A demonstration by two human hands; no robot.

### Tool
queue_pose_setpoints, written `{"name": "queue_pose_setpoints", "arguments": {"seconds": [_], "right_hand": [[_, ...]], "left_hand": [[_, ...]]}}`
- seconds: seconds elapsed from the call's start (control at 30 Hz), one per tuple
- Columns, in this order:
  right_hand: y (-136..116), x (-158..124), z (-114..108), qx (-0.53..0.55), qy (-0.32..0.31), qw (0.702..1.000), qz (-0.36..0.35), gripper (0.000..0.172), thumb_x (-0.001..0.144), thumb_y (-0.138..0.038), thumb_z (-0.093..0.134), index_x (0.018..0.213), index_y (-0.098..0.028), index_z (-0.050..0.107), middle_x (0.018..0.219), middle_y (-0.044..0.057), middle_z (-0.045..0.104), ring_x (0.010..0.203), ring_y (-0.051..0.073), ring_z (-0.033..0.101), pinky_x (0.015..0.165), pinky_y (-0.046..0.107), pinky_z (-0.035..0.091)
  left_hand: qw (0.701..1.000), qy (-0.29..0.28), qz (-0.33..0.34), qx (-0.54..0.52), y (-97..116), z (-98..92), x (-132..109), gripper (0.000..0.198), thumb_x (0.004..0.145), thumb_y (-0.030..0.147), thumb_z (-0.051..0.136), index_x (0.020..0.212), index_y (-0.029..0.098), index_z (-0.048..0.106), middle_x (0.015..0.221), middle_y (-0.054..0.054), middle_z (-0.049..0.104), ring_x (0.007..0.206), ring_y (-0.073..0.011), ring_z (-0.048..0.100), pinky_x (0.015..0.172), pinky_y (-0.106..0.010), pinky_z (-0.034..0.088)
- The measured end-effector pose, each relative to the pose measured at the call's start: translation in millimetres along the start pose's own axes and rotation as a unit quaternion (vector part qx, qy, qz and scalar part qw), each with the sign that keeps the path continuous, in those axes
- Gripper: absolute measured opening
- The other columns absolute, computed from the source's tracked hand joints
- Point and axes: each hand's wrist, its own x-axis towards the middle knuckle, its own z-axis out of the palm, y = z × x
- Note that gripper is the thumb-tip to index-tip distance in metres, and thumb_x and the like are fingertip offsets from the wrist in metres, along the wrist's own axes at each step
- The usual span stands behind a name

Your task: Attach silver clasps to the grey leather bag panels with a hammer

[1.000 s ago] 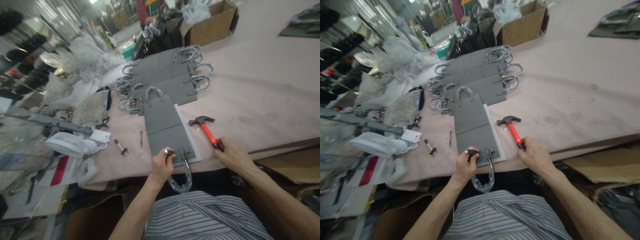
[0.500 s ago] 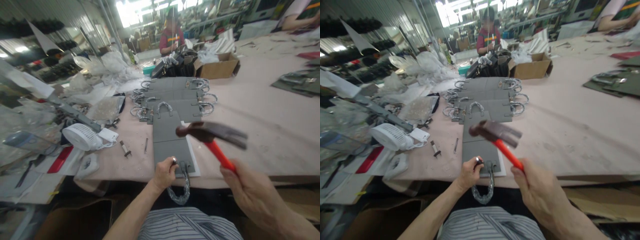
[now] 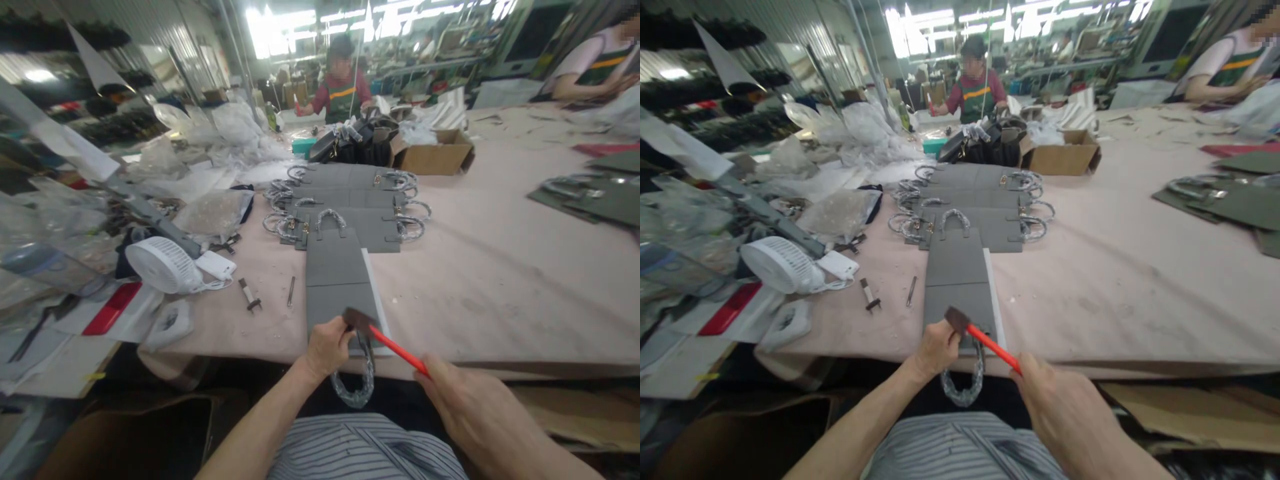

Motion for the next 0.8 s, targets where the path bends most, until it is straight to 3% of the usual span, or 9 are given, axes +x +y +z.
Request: {"name": "queue_pose_setpoints", "arguments": {"seconds": [0.07, 0.17, 0.33, 0.43, 0.53, 0.63, 0.73, 0.8], "right_hand": [[-1, 1, 11, 0.02, -0.03, 0.999, 0.018, 0.04, 0.1, -0.05, 0.04, 0.075, -0.023, 0.054, 0.05, -0.002, 0.052, 0.038, 0.012, 0.04, 0.043, 0.029, 0.023], [12, 8, 18, 0.077, -0.072, 0.99, 0.094, 0.039, 0.099, -0.052, 0.036, 0.076, -0.024, 0.051, 0.053, -0.001, 0.054, 0.044, 0.015, 0.047, 0.047, 0.029, 0.031], [59, 21, 54, 0.152, -0.088, 0.969, 0.175, 0.04, 0.095, -0.053, 0.033, 0.066, -0.025, 0.042, 0.055, -0.001, 0.05, 0.05, 0.016, 0.049, 0.051, 0.028, 0.037], [84, 29, 83, 0.117, -0.087, 0.968, 0.206, 0.037, 0.096, -0.045, 0.03, 0.068, -0.025, 0.045, 0.053, 0.0, 0.049, 0.049, 0.018, 0.051, 0.052, 0.03, 0.039], [88, 43, 101, -0.013, -0.007, 0.988, 0.155, 0.033, 0.096, -0.041, 0.035, 0.084, -0.02, 0.058, 0.073, 0.009, 0.062, 0.062, 0.023, 0.059, 0.06, 0.036, 0.045], [67, 60, 115, -0.054, 0.104, 0.992, 0.037, 0.039, 0.097, -0.04, 0.04, 0.114, -0.012, 0.062, 0.113, 0.021, 0.063, 0.096, 0.031, 0.064, 0.082, 0.045, 0.051], [36, 72, 138, 0.0, 0.112, 0.992, -0.059, 0.043, 0.097, -0.039, 0.047, 0.129, -0.012, 0.057, 0.13, 0.021, 0.059, 0.118, 0.033, 0.056, 0.097, 0.048, 0.048], [20, 73, 155, 0.011, 0.092, 0.992, -0.083, 0.041, 0.096, -0.035, 0.05, 0.131, -0.016, 0.058, 0.135, 0.018, 0.058, 0.126, 0.034, 0.052, 0.102, 0.052, 0.045]], "left_hand": [[1.0, -0.002, 0.004, 0.001, 0, -0.3, 1, 0.014, 0.087, 0.011, 0.054, 0.095, 0.02, 0.064, 0.082, -0.006, 0.072, 0.073, -0.0181, 0.071, 0.067, -0.025, 0.054], [1.0, 0.006, 0.005, -0.008, 2, -2.1, 1, 0.013, 0.089, 0.013, 0.054, 0.097, 0.02, 0.062, 0.084, -0.005, 0.072, 0.075, -0.0179, 0.071, 0.068, -0.025, 0.055], [1.0, 0.008, 0.007, -0.009, 5, -4.7, 2, 0.013, 0.09, 0.014, 0.052, 0.098, 0.02, 0.061, 0.084, -0.005, 0.071, 0.078, -0.0185, 0.071, 0.07, -0.026, 0.055], [1.0, 0.006, 0.0, -0.01, 6, -5.7, 3, 0.013, 0.09, 0.015, 0.053, 0.098, 0.021, 0.061, 0.084, -0.005, 0.071, 0.077, -0.0189, 0.071, 0.07, -0.026, 0.055], [1.0, 0.002, -0.005, -0.015, 7, -7.7, 3, 0.011, 0.09, 0.016, 0.054, 0.097, 0.02, 0.061, 0.083, -0.005, 0.07, 0.074, -0.0185, 0.069, 0.069, -0.027, 0.055], [1.0, -0.008, -0.011, -0.019, 9, -8.7, 2, 0.01, 0.091, 0.018, 0.054, 0.097, 0.02, 0.061, 0.084, -0.006, 0.07, 0.075, -0.0187, 0.069, 0.071, -0.028, 0.056], [0.999, -0.026, -0.026, -0.035, 11, -5.4, 3, 0.01, 0.092, 0.021, 0.054, 0.097, 0.02, 0.063, 0.088, -0.007, 0.071, 0.081, -0.0198, 0.069, 0.077, -0.03, 0.057], [0.993, -0.018, -0.078, -0.087, 12, -3.3, 7, 0.009, 0.092, 0.024, 0.056, 0.094, 0.02, 0.064, 0.087, -0.007, 0.072, 0.082, -0.0194, 0.07, 0.079, -0.031, 0.057]]}}
